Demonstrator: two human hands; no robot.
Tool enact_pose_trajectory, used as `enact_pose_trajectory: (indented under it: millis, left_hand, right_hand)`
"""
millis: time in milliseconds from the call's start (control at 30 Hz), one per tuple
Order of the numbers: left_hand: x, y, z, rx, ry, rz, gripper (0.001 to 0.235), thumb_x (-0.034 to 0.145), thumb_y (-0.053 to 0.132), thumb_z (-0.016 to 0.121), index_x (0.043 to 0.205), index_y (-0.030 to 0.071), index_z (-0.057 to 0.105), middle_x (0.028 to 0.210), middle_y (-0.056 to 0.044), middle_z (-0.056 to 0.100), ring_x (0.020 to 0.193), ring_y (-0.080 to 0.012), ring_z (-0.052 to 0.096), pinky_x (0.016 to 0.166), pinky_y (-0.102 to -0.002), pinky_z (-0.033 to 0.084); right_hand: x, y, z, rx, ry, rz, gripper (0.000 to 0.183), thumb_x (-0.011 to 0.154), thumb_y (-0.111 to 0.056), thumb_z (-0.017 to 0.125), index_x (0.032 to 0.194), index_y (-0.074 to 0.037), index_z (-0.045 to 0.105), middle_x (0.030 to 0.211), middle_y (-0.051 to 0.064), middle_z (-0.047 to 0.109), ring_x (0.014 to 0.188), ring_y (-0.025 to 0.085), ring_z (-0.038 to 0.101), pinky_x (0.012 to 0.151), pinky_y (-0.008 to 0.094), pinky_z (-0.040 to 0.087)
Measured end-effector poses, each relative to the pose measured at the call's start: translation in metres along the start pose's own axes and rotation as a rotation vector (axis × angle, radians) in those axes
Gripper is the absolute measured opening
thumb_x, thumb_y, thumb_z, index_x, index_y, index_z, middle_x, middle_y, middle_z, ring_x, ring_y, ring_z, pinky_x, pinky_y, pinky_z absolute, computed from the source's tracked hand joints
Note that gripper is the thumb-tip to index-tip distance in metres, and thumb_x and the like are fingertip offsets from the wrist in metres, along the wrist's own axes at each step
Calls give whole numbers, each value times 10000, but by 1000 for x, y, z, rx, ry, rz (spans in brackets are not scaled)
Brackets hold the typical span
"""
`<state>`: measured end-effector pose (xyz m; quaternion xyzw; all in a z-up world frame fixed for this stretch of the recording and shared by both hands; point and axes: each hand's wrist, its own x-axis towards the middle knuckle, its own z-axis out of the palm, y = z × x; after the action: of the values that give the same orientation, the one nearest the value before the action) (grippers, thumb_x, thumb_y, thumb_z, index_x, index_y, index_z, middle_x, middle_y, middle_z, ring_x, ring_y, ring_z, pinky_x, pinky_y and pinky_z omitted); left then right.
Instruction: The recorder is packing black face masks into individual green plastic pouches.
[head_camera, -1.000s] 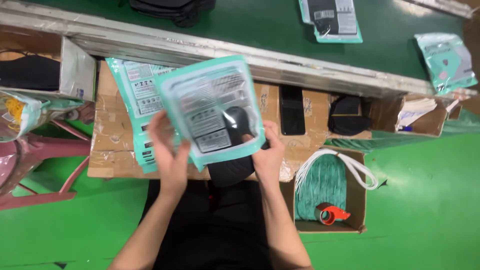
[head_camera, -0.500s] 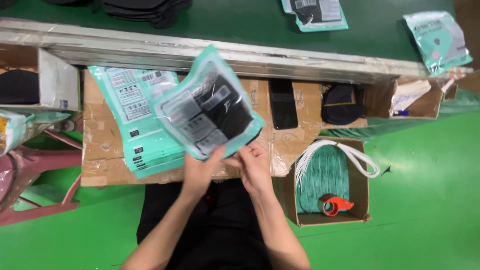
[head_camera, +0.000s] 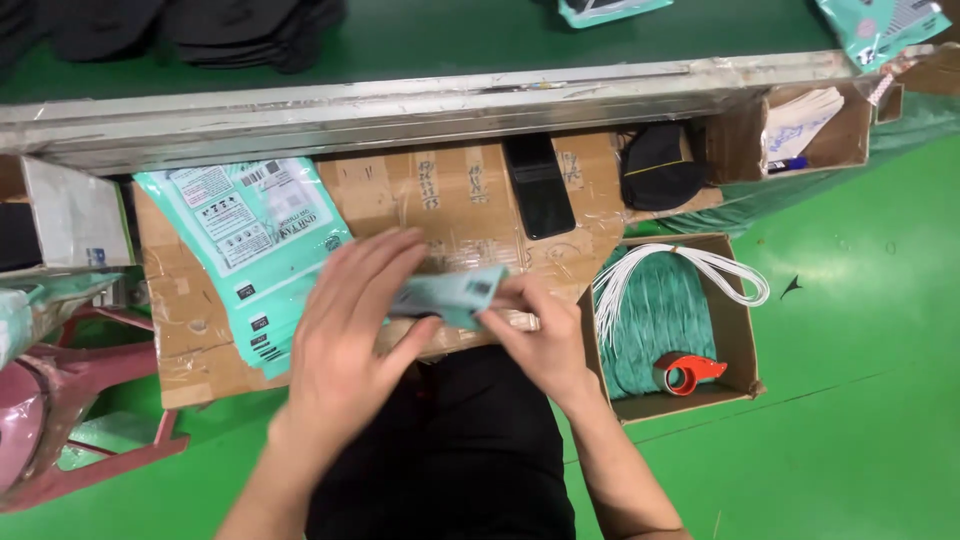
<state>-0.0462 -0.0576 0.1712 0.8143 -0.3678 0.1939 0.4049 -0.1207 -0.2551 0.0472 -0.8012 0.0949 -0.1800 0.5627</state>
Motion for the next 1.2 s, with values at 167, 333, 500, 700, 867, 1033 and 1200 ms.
enact_pose_trajectory:
  millis: [167,333,500,700,867,1033,1200]
  left_hand:
    - [-11,-14,31,-331,-157,-79,197,844,29,746,1040,6,743,1033,-104,761,944,-274,753,806,-369,600]
    - [-59,-32,58,-474,141,-487,147,923,-23,715,1065,-21,755,775,5,619,698,-67,511,621,-230,387]
    - [-58,-34,60,-501,264,-568,113,929,-48,694,1032,-29,736,673,78,474,612,22,335,552,-183,253]
    - [-58,-37,59,-533,209,-700,79,924,-41,639,964,-21,704,737,23,607,544,6,385,506,-190,293]
    - [-42,-30,53,-436,106,-512,104,917,-12,674,1014,-18,713,880,-46,739,764,-73,647,707,-228,510]
    - [-40,-34,55,-493,41,-505,95,889,-7,683,976,-9,720,935,-63,767,822,-115,703,746,-258,542]
    - [-35,-35,55,-473,-16,-443,42,872,6,729,914,1,729,958,-71,779,869,-165,729,783,-296,558]
  right_hand:
    - [-4,-17,-4,-104,-77,-289,179,851,35,789,1013,8,717,1052,74,753,958,231,776,820,302,602]
    - [18,-41,-13,71,283,-245,311,830,79,676,1130,5,644,1150,68,659,1099,200,658,1010,301,515]
    - [15,27,-19,517,145,190,119,945,81,689,1052,47,651,916,47,673,839,116,617,777,269,492]
    - [15,33,-10,857,134,183,56,977,81,667,1005,34,654,937,63,696,818,105,635,798,255,510]
    - [15,39,-8,857,20,320,53,963,52,661,1008,23,660,917,40,665,807,88,631,739,244,517]
    - [19,25,-3,829,83,343,37,951,33,683,972,16,658,881,65,675,756,118,630,698,270,515]
    - [17,35,1,836,-108,393,119,871,28,725,977,20,673,936,58,677,835,126,642,759,283,523]
